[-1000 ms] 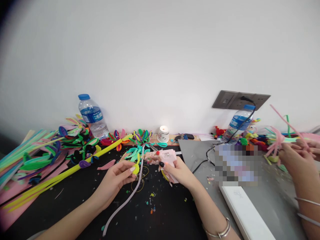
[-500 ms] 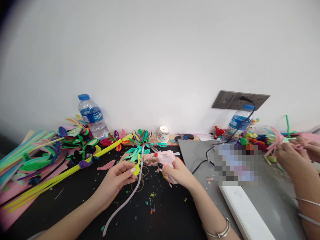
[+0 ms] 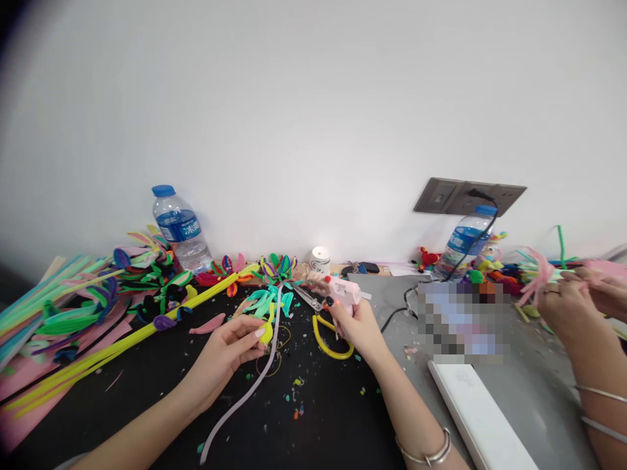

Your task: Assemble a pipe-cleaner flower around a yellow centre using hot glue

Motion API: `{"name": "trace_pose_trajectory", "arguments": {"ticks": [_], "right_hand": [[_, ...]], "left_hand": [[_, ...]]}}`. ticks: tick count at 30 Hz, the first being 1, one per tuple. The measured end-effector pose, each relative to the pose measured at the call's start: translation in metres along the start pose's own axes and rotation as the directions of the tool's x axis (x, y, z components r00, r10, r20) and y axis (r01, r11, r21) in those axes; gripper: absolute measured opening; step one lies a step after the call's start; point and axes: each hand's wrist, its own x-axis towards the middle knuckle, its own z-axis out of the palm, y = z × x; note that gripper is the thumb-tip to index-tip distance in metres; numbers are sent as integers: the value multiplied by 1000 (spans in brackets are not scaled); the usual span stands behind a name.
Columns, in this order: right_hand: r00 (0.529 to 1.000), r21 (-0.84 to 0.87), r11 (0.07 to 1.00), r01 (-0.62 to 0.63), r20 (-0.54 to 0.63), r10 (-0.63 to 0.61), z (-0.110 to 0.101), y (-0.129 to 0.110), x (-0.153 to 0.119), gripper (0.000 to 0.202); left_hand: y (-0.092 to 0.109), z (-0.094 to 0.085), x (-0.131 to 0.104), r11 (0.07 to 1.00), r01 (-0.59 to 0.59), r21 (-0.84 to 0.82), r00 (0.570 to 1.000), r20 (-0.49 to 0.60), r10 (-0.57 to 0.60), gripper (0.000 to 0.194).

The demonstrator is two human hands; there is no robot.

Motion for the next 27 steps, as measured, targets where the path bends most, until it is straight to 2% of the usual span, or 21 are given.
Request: {"name": "trace_pose_trajectory", "arguments": {"ticks": [1,3,6,12,15,18,20,22,23,25,27], "right_hand": [[996,-134,991,18,-85,-30,-3,0,2,26],[966,-402,915,21,-227,-122,-8,0,5,22],[935,-635,769,-75,-313,-167,-17,2,9,31],[926,-807,512,-295,-373,-54,-31,11,11,37],[904,-840,373,-395,-428,-5,-32,12,10,36],[876,-846,296,-444,-479,-56,-29,12,9,40],[864,-847,315,-428,-486,-133,-27,10,9,42],[870,-839,433,-329,-448,-207,-25,7,10,35],[882,-821,522,-232,-404,-242,-22,5,9,29],[912,-723,689,45,-251,-324,-14,1,6,16],[920,-603,755,257,-87,-383,-2,-4,-1,12]], "left_hand": [[0,0,0,1000,1,-1,1000,-2,-1,14],[1,0,-1,1000,-2,-4,1000,-5,2,14],[2,1,-1,1000,-1,-7,1000,-6,1,14],[3,2,-1,1000,19,2,1000,7,-19,16],[5,5,-2,1000,27,3,1000,-4,-27,19],[7,7,-4,1000,30,2,999,-16,-30,22],[8,8,-5,999,34,7,999,-13,-34,23],[8,8,-5,999,40,17,999,-3,-40,23],[7,8,-5,999,43,25,999,5,-43,23],[6,8,-4,997,53,50,998,33,-55,23],[4,7,-4,993,69,95,994,79,-76,22]]}}
